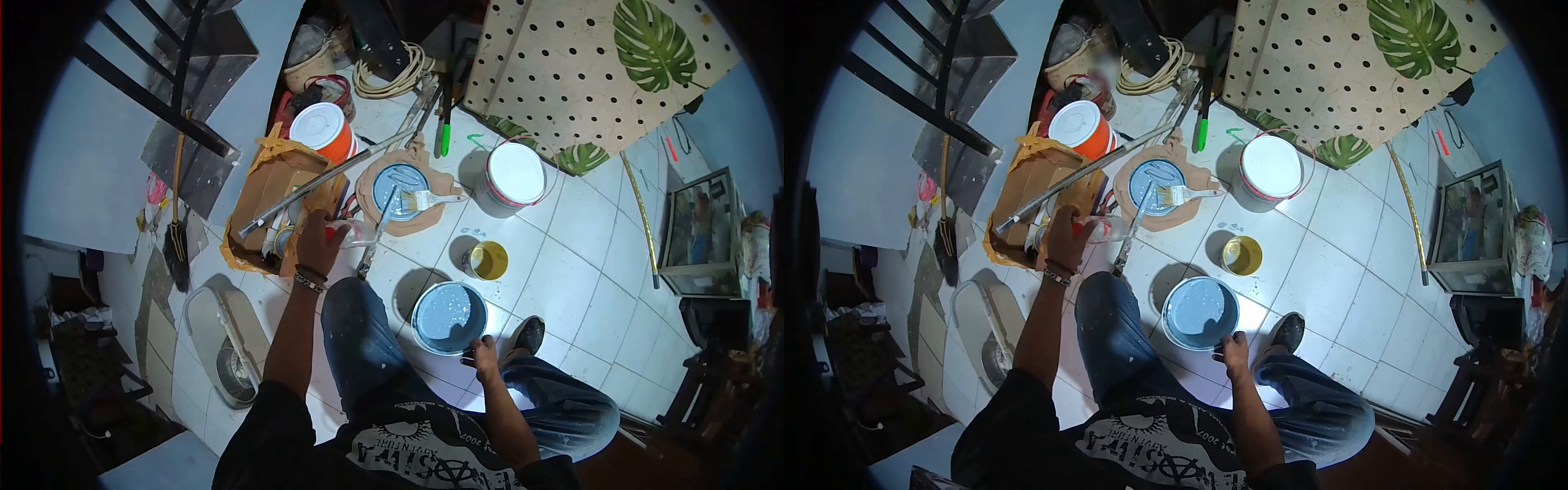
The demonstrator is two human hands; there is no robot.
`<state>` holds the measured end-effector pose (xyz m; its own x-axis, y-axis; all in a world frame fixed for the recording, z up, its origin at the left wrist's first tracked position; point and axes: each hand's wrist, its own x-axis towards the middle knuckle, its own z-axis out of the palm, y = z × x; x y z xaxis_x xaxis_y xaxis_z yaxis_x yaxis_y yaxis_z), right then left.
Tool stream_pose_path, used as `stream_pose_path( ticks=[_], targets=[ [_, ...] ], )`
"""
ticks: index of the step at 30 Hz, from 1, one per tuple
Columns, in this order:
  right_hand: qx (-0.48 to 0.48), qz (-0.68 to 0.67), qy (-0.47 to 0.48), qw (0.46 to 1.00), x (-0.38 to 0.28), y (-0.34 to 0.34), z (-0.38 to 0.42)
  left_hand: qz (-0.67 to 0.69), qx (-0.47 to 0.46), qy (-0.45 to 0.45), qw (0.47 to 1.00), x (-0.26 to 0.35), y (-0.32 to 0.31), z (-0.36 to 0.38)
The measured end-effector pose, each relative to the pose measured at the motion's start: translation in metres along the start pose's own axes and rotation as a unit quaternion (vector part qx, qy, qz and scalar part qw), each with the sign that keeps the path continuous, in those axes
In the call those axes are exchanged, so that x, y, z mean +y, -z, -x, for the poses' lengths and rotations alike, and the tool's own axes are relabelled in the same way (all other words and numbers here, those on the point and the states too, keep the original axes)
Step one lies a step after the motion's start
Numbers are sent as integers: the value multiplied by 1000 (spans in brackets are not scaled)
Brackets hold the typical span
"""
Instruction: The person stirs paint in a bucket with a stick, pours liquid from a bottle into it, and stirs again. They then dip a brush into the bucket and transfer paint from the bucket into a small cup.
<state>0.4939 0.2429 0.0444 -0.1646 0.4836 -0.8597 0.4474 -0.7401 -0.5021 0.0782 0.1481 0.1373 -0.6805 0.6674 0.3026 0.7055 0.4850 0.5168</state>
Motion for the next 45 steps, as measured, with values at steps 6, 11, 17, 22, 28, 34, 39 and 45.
stream_pose_path(
  ticks=[6,11,17,22,28,34,39,45],
  targets=[
    [-4,10,15,1000,3,3,-3,-91,-81,42,992,-82,-57,29],
    [0,19,30,999,7,3,-3,-88,-105,50,989,-97,-55,23],
    [1,18,29,999,8,3,-3,-99,-150,39,983,-84,-44,21],
    [19,29,59,998,12,-2,-3,-191,-107,-27,975,-63,-36,13],
    [54,121,174,976,25,-11,1,-36,33,-69,996,-1,-36,28],
    [107,247,173,948,19,-19,3,87,-396,125,905,58,-125,136],
    [112,237,200,944,28,-19,-1,54,-373,158,913,75,-140,163],
    [132,267,229,927,37,-15,-19,132,-344,127,921,67,-145,161]
  ],
)
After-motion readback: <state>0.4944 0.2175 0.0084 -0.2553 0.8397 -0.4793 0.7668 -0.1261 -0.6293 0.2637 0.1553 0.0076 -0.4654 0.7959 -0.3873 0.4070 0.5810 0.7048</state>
